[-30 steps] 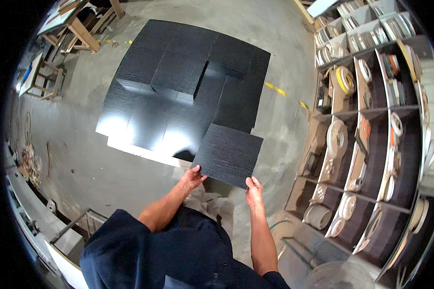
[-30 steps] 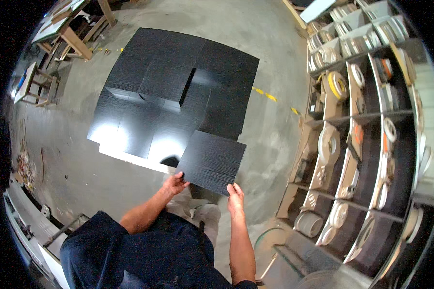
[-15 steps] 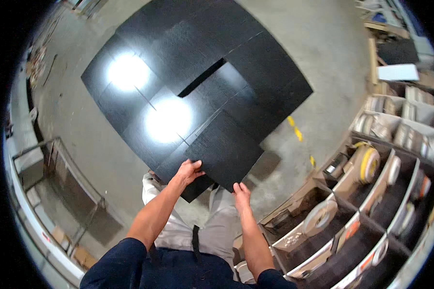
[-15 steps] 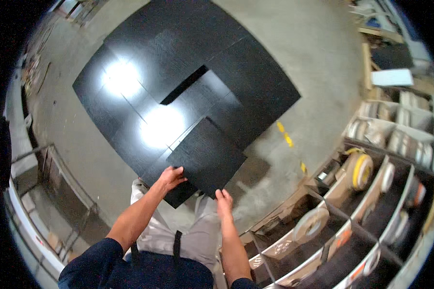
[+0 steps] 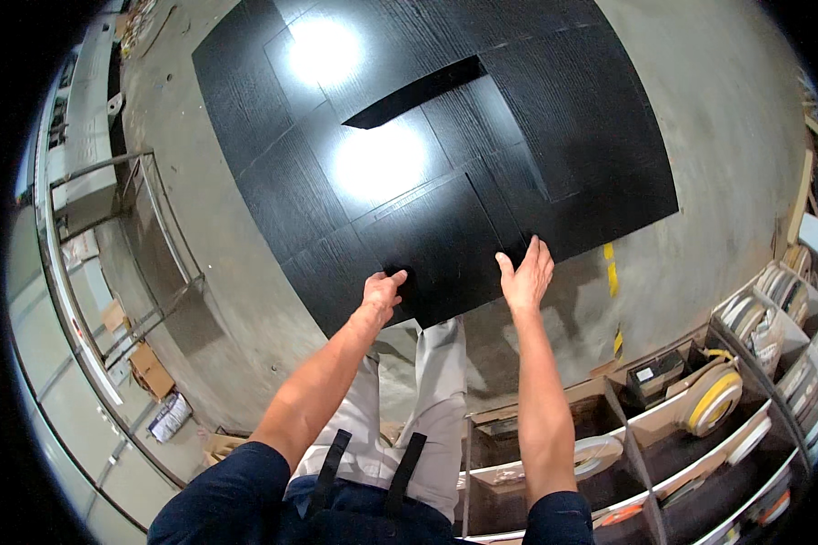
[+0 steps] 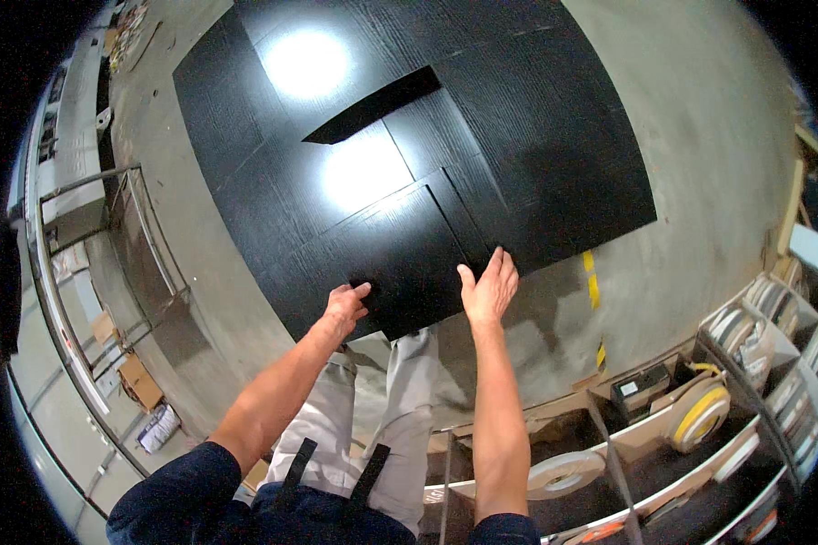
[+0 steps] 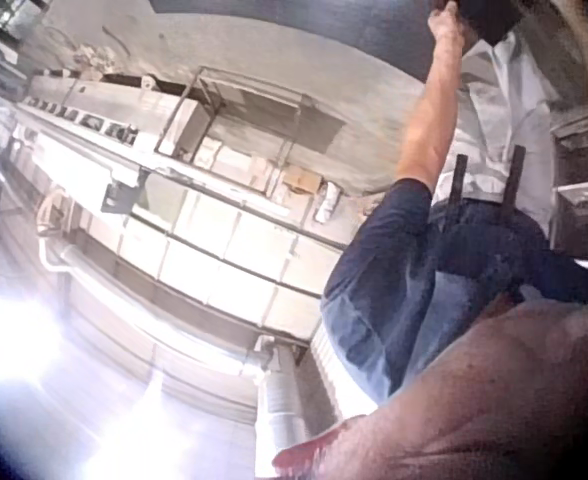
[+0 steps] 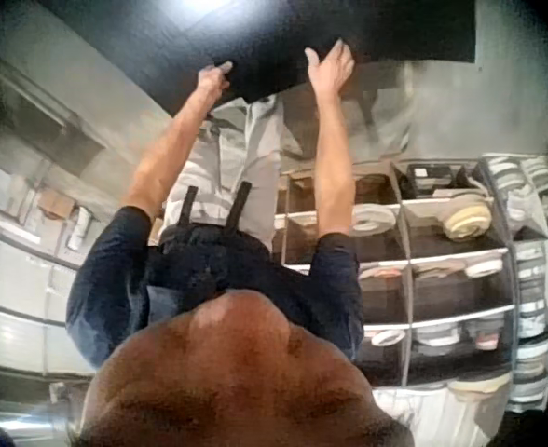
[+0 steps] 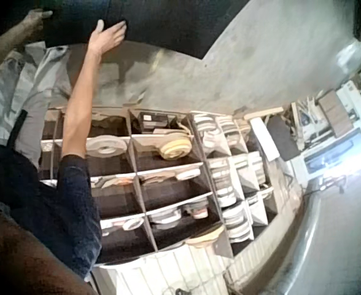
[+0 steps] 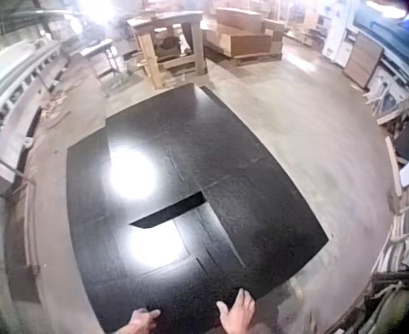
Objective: The person organizes several black wood panels by picking them up from a stack and placing them into a square formation on a wooden pallet, then moves a few panels around to fit them together.
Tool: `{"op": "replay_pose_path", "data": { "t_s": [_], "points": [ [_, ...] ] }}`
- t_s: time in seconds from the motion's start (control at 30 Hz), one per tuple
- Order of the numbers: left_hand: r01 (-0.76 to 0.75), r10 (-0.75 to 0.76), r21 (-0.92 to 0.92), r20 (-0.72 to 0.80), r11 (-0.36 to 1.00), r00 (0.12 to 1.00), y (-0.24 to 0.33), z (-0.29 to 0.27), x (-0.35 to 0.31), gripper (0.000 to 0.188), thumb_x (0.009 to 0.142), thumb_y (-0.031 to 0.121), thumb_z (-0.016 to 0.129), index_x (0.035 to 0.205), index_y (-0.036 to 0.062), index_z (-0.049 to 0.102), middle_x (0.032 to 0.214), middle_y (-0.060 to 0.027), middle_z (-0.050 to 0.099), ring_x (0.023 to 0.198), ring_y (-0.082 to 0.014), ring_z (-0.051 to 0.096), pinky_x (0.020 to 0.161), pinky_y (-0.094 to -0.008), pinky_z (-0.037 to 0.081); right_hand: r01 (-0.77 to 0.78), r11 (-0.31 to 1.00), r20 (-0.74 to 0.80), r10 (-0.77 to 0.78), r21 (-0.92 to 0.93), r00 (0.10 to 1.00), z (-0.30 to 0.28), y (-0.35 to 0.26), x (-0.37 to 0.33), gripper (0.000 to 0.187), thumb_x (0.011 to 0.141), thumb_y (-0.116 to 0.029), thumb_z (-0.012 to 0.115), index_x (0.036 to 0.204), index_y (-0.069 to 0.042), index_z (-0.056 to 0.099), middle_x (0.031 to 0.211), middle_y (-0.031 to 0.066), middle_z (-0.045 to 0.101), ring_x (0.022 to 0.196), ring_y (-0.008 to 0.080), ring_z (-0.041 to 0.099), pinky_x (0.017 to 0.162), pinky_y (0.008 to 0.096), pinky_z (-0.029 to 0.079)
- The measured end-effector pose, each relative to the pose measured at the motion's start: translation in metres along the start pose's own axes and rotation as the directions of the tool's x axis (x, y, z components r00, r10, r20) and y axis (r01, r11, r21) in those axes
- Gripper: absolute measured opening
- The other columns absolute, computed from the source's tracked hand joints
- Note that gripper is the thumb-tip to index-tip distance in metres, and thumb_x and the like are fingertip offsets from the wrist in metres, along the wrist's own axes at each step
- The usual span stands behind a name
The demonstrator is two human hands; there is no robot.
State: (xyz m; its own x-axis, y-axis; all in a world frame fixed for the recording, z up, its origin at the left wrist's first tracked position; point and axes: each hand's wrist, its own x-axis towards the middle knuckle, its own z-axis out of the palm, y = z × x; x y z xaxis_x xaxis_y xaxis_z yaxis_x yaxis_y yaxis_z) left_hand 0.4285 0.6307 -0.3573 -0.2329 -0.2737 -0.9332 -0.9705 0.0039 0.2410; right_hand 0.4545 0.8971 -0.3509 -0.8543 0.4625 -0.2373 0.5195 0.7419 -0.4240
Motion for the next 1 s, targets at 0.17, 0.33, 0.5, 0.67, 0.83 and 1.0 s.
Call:
{"op": "replay_pose_path", "data": {
  "t_s": [0.17, 0.33, 0.5, 0.67, 0.83, 1.0],
  "points": [
    [0.062, -0.062, 0.024, -0.018, 0.998, 0.998, 0.015, 0.043, -0.03, 0.071, 0.079, 0.022, 0.071, 0.132, -0.0071, 0.034, 0.127, -0.0192, 0.047, 0.115, -0.0322, 0.046, 0.092, -0.0457, 0.039, -0.074, 0.997, 0.178, 0.077, -0.022, 0.981, -0.001, 0.006, 0.024, 0.063, 0.074, -0.036, 0.071, 0.121, 0.0, 0.052, 0.117, 0.0175, 0.048, 0.112, 0.038, 0.043, 0.097, 0.0471, 0.035],
    [-0.136, 0.144, 0.056, -0.165, 0.989, 0.976, -0.016, 0.039, 0.018, 0.043, 0.075, 0.02, 0.073, 0.101, -0.0075, 0.053, 0.091, -0.014, 0.058, 0.078, -0.0227, 0.055, 0.068, -0.0355, 0.044, -0.189, 0.972, 0.173, 0.163, 0.143, 0.971, 0.014, -0.007, 0.016, 0.048, 0.071, -0.022, 0.074, 0.112, -0.004, 0.059, 0.111, 0.0165, 0.053, 0.107, 0.0377, 0.048, 0.095, 0.0446, 0.038],
    [-0.195, 0.232, 0.161, -0.259, 0.968, 0.938, -0.028, 0.031, 0.039, 0.028, 0.076, 0.018, 0.072, 0.079, -0.0005, 0.051, 0.063, -0.0049, 0.05, 0.051, -0.0153, 0.043, 0.043, -0.032, 0.036, -0.139, 0.967, 0.084, 0.123, 0.216, 0.989, 0.008, -0.016, 0.028, 0.039, 0.069, -0.015, 0.073, 0.104, -0.003, 0.062, 0.106, 0.0155, 0.056, 0.102, 0.0368, 0.051, 0.091, 0.044, 0.04],
    [-0.32, 0.365, 0.205, -0.247, 0.925, 0.898, 0.017, 0.034, 0.036, 0.028, 0.075, 0.016, 0.073, 0.079, 0.0, 0.05, 0.068, -0.0057, 0.052, 0.056, -0.0159, 0.048, 0.048, -0.0322, 0.04, -0.056, 0.969, 0.037, 0.048, 0.24, 0.998, -0.002, -0.041, 0.061, 0.037, 0.073, -0.011, 0.069, 0.108, -0.001, 0.06, 0.109, 0.0153, 0.054, 0.104, 0.0355, 0.05, 0.093, 0.0429, 0.038],
    [-0.336, 0.378, 0.229, -0.175, 0.914, 0.909, 0.081, 0.048, 0.035, 0.027, 0.075, 0.015, 0.071, 0.085, -0.0063, 0.059, 0.076, -0.0096, 0.06, 0.062, -0.0159, 0.052, 0.053, -0.0323, 0.043, 0.047, 0.96, -0.019, -0.043, 0.276, 0.999, 0.009, -0.041, 0.085, 0.048, 0.075, -0.016, 0.069, 0.118, 0.0, 0.054, 0.121, 0.0179, 0.051, 0.113, 0.0362, 0.046, 0.098, 0.0418, 0.035],
    [-0.41, 0.427, 0.158, -0.093, 0.898, 0.9, 0.113, 0.057, 0.029, 0.041, 0.08, 0.015, 0.064, 0.11, -0.0115, 0.056, 0.099, -0.0168, 0.064, 0.086, -0.0231, 0.059, 0.076, -0.0327, 0.047, -0.087, 0.929, -0.149, 0.15, 0.361, 0.978, 0.025, -0.049, 0.038, 0.078, 0.076, -0.02, 0.069, 0.136, 0.006, 0.026, 0.137, 0.0288, 0.029, 0.129, 0.0414, 0.026, 0.105, 0.0479, 0.025]
  ]
}}
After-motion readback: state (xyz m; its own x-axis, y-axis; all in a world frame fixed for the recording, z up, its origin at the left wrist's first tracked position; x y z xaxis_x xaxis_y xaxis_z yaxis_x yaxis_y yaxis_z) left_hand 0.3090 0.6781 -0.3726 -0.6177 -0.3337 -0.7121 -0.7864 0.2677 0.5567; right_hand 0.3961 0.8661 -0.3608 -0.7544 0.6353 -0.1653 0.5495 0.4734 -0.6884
